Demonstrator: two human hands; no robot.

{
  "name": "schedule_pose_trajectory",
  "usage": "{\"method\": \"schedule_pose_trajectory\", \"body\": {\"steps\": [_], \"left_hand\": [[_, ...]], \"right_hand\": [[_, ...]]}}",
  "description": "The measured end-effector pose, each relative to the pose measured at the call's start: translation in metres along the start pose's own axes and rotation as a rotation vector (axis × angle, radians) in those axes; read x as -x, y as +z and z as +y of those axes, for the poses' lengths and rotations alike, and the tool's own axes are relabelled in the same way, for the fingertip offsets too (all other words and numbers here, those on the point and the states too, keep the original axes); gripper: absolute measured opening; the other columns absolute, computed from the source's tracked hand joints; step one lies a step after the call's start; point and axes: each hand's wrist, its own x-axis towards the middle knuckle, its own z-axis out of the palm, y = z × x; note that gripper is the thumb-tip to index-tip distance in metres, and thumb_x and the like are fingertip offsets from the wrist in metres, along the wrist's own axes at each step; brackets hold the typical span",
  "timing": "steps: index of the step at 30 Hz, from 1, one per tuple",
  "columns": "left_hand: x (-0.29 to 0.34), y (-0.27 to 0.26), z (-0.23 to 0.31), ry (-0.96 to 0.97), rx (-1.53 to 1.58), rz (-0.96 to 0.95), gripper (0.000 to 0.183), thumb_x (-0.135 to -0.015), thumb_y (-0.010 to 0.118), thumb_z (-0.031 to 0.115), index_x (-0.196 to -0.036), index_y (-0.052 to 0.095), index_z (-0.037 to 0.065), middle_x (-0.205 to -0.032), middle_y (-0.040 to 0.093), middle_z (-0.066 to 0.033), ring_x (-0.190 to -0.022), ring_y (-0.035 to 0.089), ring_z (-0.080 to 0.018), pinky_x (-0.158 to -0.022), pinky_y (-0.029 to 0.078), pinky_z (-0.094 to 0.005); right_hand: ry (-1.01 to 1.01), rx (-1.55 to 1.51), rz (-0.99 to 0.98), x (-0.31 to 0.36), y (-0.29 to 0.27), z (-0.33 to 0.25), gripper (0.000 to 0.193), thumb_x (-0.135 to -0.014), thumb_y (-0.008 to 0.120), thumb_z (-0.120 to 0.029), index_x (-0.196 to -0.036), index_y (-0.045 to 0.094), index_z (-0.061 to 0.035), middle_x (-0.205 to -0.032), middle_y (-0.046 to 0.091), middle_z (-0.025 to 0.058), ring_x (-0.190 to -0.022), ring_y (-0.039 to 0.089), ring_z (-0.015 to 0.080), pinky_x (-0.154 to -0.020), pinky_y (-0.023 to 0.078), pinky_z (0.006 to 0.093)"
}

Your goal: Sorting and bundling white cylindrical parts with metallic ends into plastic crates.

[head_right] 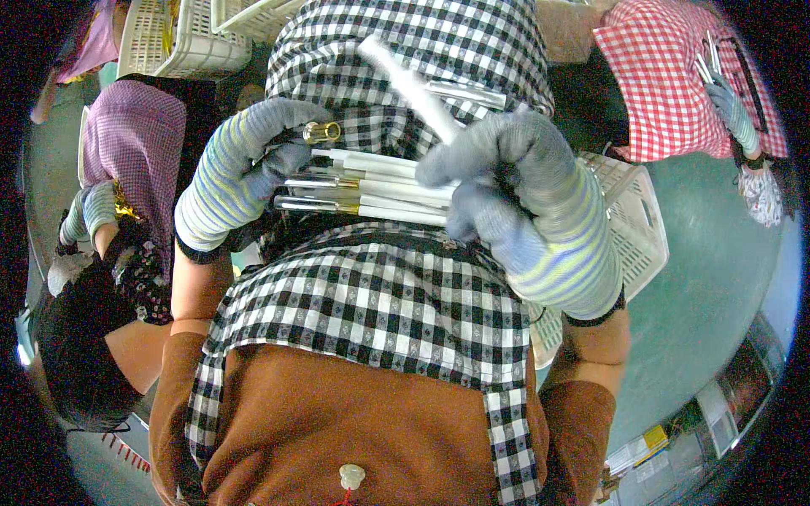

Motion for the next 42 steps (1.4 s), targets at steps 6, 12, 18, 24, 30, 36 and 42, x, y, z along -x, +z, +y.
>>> {"method": "schedule_pose_trajectory", "body": {"steps": [6, 12, 18, 24, 30, 36, 42], "left_hand": [[-0.002, 0.000, -0.005, 0.054, 0.076, -0.060, 0.027, -0.089, 0.056, 0.009, -0.113, 0.059, 0.000, -0.099, 0.066, -0.0152, -0.090, 0.066, -0.0281, -0.079, 0.050, -0.0329], [-0.003, 0.001, -0.001, 0.060, -0.052, -0.094, 0.026, -0.089, 0.056, 0.019, -0.108, 0.062, 0.000, -0.094, 0.067, -0.0169, -0.083, 0.066, -0.0327, -0.072, 0.051, -0.0365], [0.006, 0.016, 0.012, 0.172, -0.201, -0.052, 0.022, -0.083, 0.063, 0.020, -0.097, 0.063, 0.003, -0.078, 0.065, -0.0145, -0.068, 0.062, -0.0344, -0.060, 0.049, -0.0399], [0.016, 0.035, 0.023, 0.151, -0.345, -0.250, 0.022, -0.077, 0.067, 0.021, -0.095, 0.063, 0.009, -0.076, 0.064, -0.0095, -0.064, 0.062, -0.0322, -0.055, 0.048, -0.0421], [0.012, 0.026, 0.022, 0.260, -0.465, -0.137, 0.030, -0.073, 0.069, 0.024, -0.098, 0.064, 0.010, -0.109, 0.060, -0.0102, -0.097, 0.058, -0.0323, -0.081, 0.046, -0.0430], [0.029, 0.028, 0.011, 0.178, -0.400, -0.212, 0.030, -0.074, 0.067, 0.019, -0.103, 0.063, 0.009, -0.111, 0.059, -0.0115, -0.097, 0.058, -0.0329, -0.081, 0.046, -0.0423], [0.033, 0.033, 0.010, 0.276, -0.370, -0.193, 0.028, -0.073, 0.068, 0.015, -0.100, 0.061, 0.010, -0.111, 0.060, -0.0100, -0.097, 0.058, -0.0318, -0.081, 0.046, -0.0410]], "right_hand": [[-0.367, 0.893, -0.076, -0.011, -0.011, 0.017, 0.047, -0.078, 0.058, 0.001, -0.123, 0.055, -0.0114, -0.094, 0.065, 0.0110, -0.062, 0.060, 0.0244, -0.059, 0.051, 0.0350], [-0.419, 1.179, -0.204, -0.010, -0.008, 0.015, 0.048, -0.077, 0.056, -0.008, -0.125, 0.054, -0.0105, -0.086, 0.063, 0.0081, -0.066, 0.059, 0.0237, -0.058, 0.047, 0.0371], [-0.395, 1.208, -0.337, 0.001, -0.006, 0.020, 0.042, -0.080, 0.055, -0.014, -0.121, 0.056, -0.0084, -0.079, 0.062, 0.0067, -0.060, 0.058, 0.0224, -0.052, 0.044, 0.0366], [-0.214, 0.684, -0.385, 0.015, 0.004, 0.043, 0.020, -0.085, 0.062, -0.014, -0.102, 0.065, -0.0036, -0.088, 0.067, 0.0160, -0.078, 0.065, 0.0327, -0.070, 0.053, 0.0399], [-0.244, 0.834, -0.396, 0.014, 0.002, 0.050, 0.024, -0.084, 0.062, -0.021, -0.101, 0.065, -0.0046, -0.085, 0.065, 0.0136, -0.077, 0.063, 0.0308, -0.069, 0.050, 0.0395], [-0.361, 0.891, -0.265, 0.006, -0.005, 0.050, 0.026, -0.082, 0.064, -0.027, -0.096, 0.065, -0.0058, -0.081, 0.062, 0.0119, -0.072, 0.061, 0.0295, -0.064, 0.048, 0.0403], [-0.183, 0.968, -0.308, -0.010, -0.008, 0.065, 0.032, -0.085, 0.060, -0.028, -0.105, 0.063, -0.0037, -0.089, 0.063, 0.0160, -0.080, 0.062, 0.0331, -0.071, 0.048, 0.0410]]}}
